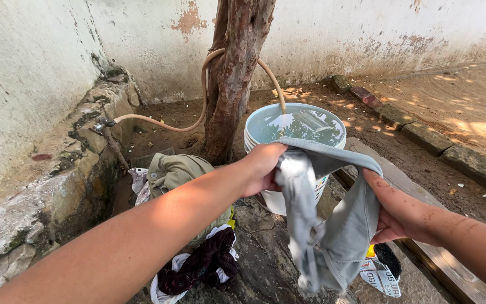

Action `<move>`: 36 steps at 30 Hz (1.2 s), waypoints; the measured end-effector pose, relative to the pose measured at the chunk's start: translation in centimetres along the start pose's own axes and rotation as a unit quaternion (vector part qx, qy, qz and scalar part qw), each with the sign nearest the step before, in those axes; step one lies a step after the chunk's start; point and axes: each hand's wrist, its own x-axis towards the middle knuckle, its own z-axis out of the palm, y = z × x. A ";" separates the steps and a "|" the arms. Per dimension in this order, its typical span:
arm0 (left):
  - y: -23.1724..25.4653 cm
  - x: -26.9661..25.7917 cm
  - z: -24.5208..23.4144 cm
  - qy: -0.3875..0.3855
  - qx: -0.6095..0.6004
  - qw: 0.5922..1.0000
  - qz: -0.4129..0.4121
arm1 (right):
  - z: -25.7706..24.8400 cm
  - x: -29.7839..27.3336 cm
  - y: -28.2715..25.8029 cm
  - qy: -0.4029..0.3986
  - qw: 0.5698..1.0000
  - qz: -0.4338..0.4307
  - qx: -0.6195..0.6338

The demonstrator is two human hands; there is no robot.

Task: The person unwraps a bar of soap, wets clothing with water scooped from a bucket using a mug, rubs the soap onto the fabric, scrubs the garments by hand, and rinses them.

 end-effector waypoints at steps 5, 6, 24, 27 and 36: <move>1.9 -0.5 -1.5 -0.027 -0.157 0.987 0.017 | -2.2 -1.0 0.9 -0.284 0.954 -0.092 -0.020; 2.3 -0.4 -2.4 -0.012 -0.184 0.983 0.023 | -2.9 -0.7 1.4 -0.283 0.954 -0.092 -0.021; -2.6 3.1 -7.8 0.110 0.307 0.944 0.048 | -2.9 2.3 1.5 0.052 0.967 -0.096 0.231; -2.2 2.8 -9.2 -0.024 0.058 0.995 -0.078 | -2.0 0.5 0.7 0.015 0.962 -0.106 0.252; -2.8 1.4 -11.5 0.144 0.158 0.977 -0.010 | -3.0 1.0 1.0 0.201 0.938 -0.099 -0.266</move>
